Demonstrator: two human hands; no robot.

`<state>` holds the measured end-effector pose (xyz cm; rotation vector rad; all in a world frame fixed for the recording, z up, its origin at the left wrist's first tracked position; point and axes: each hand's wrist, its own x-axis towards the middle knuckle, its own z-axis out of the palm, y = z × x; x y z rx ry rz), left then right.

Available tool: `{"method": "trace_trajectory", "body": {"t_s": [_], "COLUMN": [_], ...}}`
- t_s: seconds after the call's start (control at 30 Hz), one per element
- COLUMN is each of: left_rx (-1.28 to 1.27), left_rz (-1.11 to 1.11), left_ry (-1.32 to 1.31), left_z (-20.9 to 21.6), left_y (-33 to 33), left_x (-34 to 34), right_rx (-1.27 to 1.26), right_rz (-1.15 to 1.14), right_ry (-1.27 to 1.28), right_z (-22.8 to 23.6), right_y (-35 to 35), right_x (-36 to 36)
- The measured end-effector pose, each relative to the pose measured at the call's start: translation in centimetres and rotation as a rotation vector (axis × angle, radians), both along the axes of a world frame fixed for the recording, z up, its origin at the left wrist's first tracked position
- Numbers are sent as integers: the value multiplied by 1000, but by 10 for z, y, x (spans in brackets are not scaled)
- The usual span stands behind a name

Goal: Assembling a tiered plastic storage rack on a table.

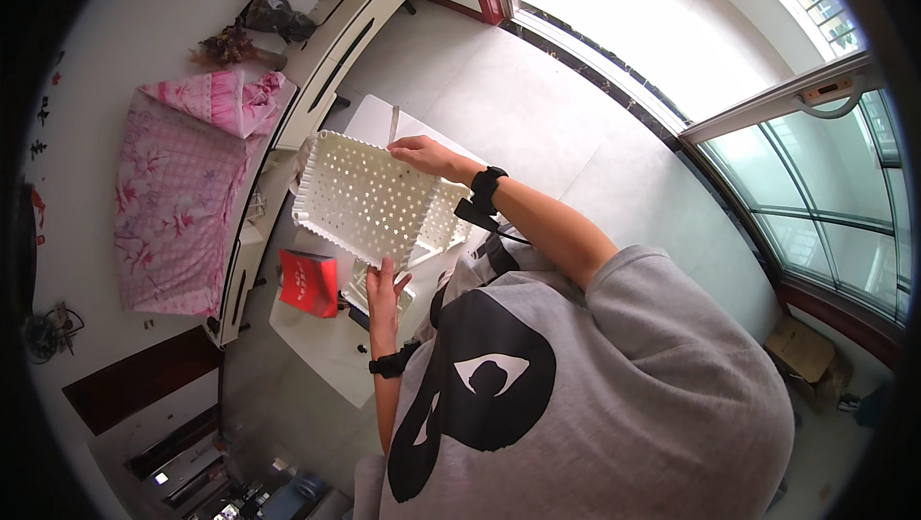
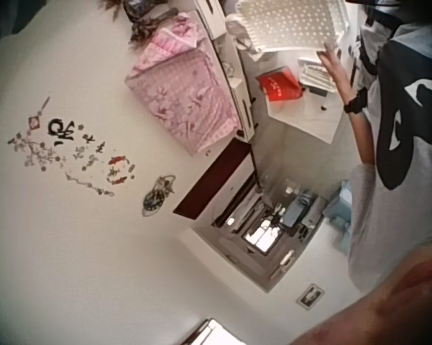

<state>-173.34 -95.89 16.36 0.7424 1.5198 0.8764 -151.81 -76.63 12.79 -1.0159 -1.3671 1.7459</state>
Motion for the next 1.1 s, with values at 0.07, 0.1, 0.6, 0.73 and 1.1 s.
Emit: {"method": "trace_trajectory", "body": {"t_s": [0.07,0.1,0.6,0.73,1.1], "left_rx": [20,16,32,-12,-195], "left_rz": [-22,-21,90,16,-257], "left_ry": [-21,-21,-347,-301,-287], "left_z": [-5,-6,-20,-44,-22], "left_y": [-2,-3,-6,-15,-4], "left_x": [-3,-4,-10,-30,-15], "right_rx": [-31,-59,-120,-84,-1], "right_rz": [3,1,-5,105,30], "right_ry": [10,19,-270,-295,-826], "right_z": [1,0,-20,-30,7], "right_y": [-2,-2,-14,-6,-21], "right_x": [-1,-2,1,-4,11]}}
